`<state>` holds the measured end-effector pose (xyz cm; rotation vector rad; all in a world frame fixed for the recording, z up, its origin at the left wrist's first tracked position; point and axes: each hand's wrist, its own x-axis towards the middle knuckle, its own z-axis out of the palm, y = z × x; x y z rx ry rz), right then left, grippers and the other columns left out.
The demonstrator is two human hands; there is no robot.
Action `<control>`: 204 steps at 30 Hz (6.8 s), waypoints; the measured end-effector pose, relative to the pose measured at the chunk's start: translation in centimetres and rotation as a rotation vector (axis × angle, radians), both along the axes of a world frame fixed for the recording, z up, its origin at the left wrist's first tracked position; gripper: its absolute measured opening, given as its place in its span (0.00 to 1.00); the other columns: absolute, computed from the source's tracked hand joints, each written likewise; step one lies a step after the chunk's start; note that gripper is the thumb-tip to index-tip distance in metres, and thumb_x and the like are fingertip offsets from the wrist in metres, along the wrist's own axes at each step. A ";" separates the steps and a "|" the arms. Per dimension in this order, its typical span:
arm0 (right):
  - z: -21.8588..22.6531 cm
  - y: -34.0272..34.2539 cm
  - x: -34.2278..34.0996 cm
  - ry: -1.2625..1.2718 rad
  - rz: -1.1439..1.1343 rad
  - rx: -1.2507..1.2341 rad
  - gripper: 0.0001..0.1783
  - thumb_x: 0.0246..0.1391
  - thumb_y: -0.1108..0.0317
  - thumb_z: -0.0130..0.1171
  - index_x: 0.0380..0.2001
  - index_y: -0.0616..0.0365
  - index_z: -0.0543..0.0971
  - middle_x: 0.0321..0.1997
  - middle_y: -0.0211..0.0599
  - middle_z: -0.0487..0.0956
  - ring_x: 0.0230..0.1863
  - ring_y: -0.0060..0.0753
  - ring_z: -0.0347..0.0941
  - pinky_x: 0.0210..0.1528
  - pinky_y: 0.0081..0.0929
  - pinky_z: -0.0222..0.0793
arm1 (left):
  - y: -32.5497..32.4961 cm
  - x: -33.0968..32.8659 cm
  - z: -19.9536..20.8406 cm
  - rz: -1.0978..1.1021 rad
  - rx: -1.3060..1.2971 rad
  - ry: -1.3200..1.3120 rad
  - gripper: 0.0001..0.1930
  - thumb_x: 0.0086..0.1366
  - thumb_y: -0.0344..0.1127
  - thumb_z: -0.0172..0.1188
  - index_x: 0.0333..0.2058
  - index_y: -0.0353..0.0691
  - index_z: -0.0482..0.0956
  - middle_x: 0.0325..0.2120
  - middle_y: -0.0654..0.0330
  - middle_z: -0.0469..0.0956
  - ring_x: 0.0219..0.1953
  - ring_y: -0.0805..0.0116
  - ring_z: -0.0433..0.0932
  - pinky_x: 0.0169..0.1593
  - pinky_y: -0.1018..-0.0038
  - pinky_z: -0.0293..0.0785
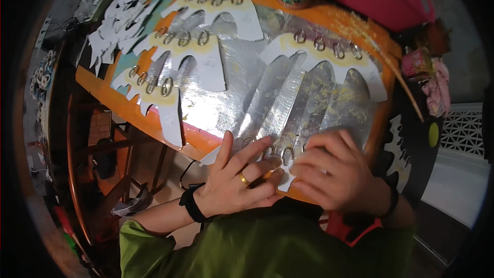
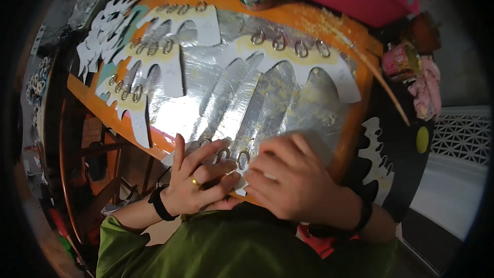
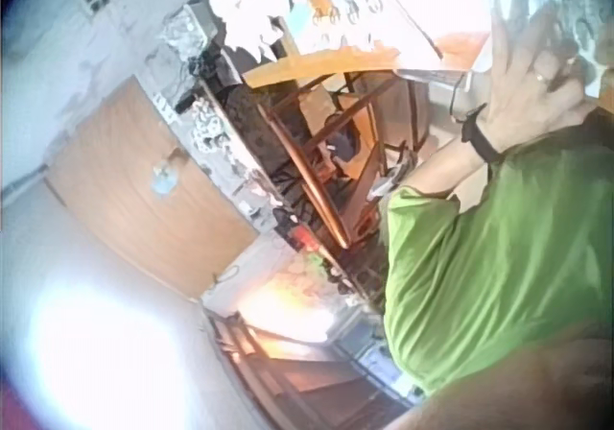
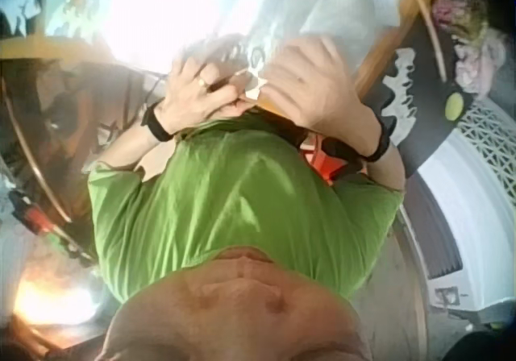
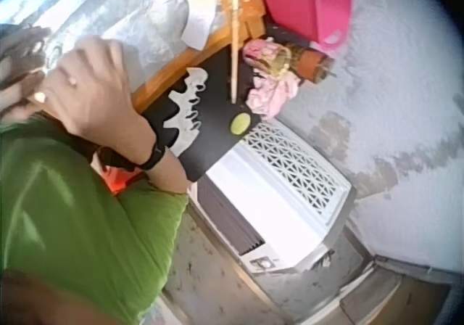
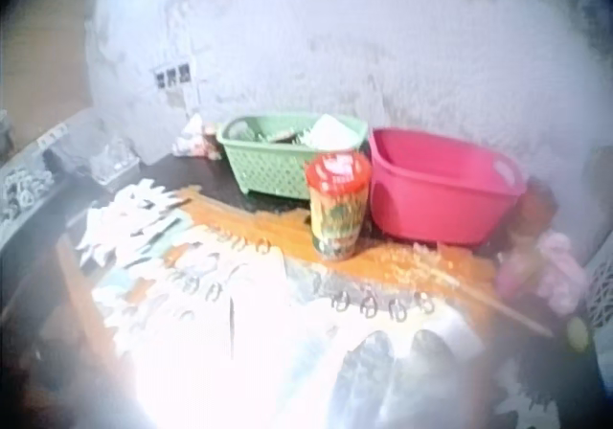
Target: Glue and assemble small leather shoe components onto a paper or card template on a workbench.
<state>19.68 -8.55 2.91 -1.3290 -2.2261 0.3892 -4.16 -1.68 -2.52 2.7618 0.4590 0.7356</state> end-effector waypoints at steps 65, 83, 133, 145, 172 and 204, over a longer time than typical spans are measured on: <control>0.9 -0.2 2.8 0.537 -0.038 -0.230 0.06 0.52 0.77 0.68 0.33 0.63 0.81 0.33 0.37 0.82 0.35 0.33 0.80 0.37 0.28 0.73 | 0.0 4.1 5.5 -0.013 -1.840 -0.423 0.23 0.64 0.27 0.68 0.57 0.39 0.75 0.41 0.64 0.82 0.39 0.78 0.79 0.43 0.82 0.73; 0.8 -0.2 3.5 0.750 0.013 -0.637 0.14 0.62 0.64 0.65 0.46 0.63 0.82 0.39 0.32 0.84 0.36 0.15 0.73 0.40 0.21 0.71 | 0.0 5.5 4.9 0.122 -1.934 -0.575 0.26 0.62 0.32 0.72 0.57 0.40 0.73 0.42 0.65 0.79 0.46 0.74 0.77 0.51 0.75 0.71; 2.2 4.1 13.4 0.118 -0.573 -0.277 0.19 0.57 0.68 0.66 0.49 0.66 0.77 0.37 0.42 0.81 0.41 0.35 0.80 0.42 0.32 0.75 | 16.5 12.1 3.6 0.261 -0.380 0.172 0.22 0.60 0.35 0.64 0.51 0.32 0.74 0.43 0.37 0.78 0.47 0.38 0.77 0.52 0.53 0.74; 4.1 5.2 12.4 0.681 -0.635 -0.511 0.17 0.51 0.81 0.65 0.45 0.62 0.75 0.32 0.33 0.80 0.33 0.21 0.78 0.34 0.19 0.73 | 16.9 7.5 8.0 0.028 -1.470 0.032 0.20 0.65 0.23 0.63 0.56 0.40 0.74 0.41 0.64 0.74 0.41 0.76 0.75 0.42 0.80 0.73; -0.1 6.2 -2.0 0.480 -0.155 -0.531 0.08 0.57 0.70 0.67 0.38 0.60 0.85 0.32 0.35 0.81 0.32 0.20 0.74 0.37 0.23 0.71 | 6.0 -2.2 5.9 -0.015 -1.482 -0.209 0.36 0.70 0.27 0.62 0.71 0.43 0.53 0.55 0.56 0.66 0.44 0.73 0.76 0.50 0.73 0.75; -0.5 6.1 -2.4 0.648 -0.216 -0.610 0.05 0.56 0.76 0.65 0.34 0.62 0.78 0.28 0.25 0.77 0.27 0.12 0.70 0.30 0.17 0.67 | 1.2 1.9 1.8 0.303 -1.184 -0.707 0.43 0.54 0.14 0.68 0.67 0.38 0.58 0.53 0.58 0.65 0.45 0.73 0.75 0.53 0.74 0.75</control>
